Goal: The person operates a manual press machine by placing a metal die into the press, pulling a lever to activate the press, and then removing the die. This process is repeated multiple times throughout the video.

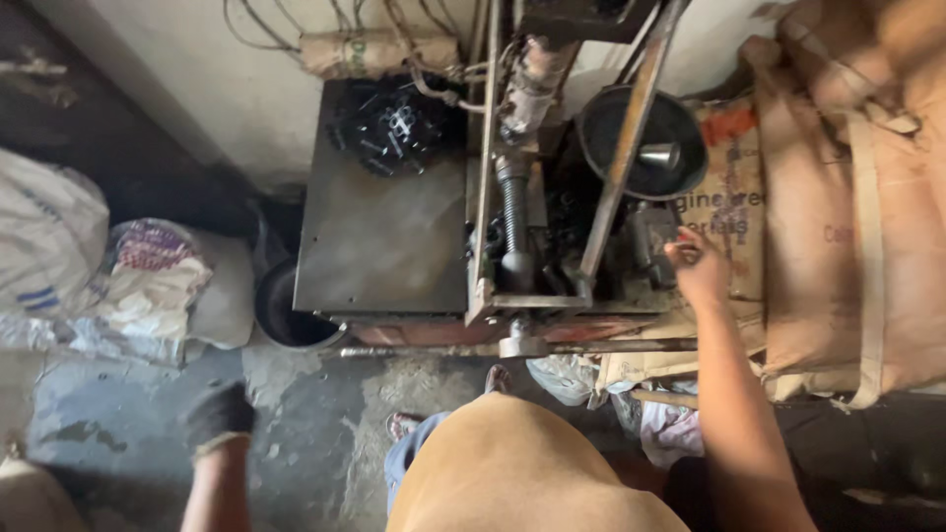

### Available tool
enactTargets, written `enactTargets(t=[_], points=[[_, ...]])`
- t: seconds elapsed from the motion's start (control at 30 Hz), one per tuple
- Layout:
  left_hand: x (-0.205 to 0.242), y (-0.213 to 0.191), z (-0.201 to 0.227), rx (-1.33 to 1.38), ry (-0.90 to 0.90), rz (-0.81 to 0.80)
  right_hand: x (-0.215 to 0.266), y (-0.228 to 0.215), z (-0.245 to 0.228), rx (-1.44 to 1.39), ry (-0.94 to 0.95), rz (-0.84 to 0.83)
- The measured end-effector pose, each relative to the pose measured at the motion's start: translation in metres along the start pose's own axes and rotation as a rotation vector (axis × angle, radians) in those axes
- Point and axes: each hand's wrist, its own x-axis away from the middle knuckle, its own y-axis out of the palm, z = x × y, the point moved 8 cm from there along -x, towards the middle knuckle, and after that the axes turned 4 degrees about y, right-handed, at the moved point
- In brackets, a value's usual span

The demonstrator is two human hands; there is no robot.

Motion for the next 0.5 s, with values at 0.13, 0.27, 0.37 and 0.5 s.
enactTargets(t=[0.13,0.27,0.37,0.5], points=[[0.046,-0.125,0.123,0.544,0.203,0.325,0.0,-0.011,-0.032,0.159,-0.114,0.044],[0.074,-0.194,0.222,0.344,0.697,0.574,-0.013,-0.009,-0.046,0.292,-0.165,-0.033],[0.041,-0.162,0.264,0.188,0.651,0.217,-0.029,-0.004,-0.049,0.389,-0.178,0.019],[0.015,-0.123,0.285,0.117,0.698,-0.003,-0.059,0.009,-0.053,0.38,-0.187,0.126]])
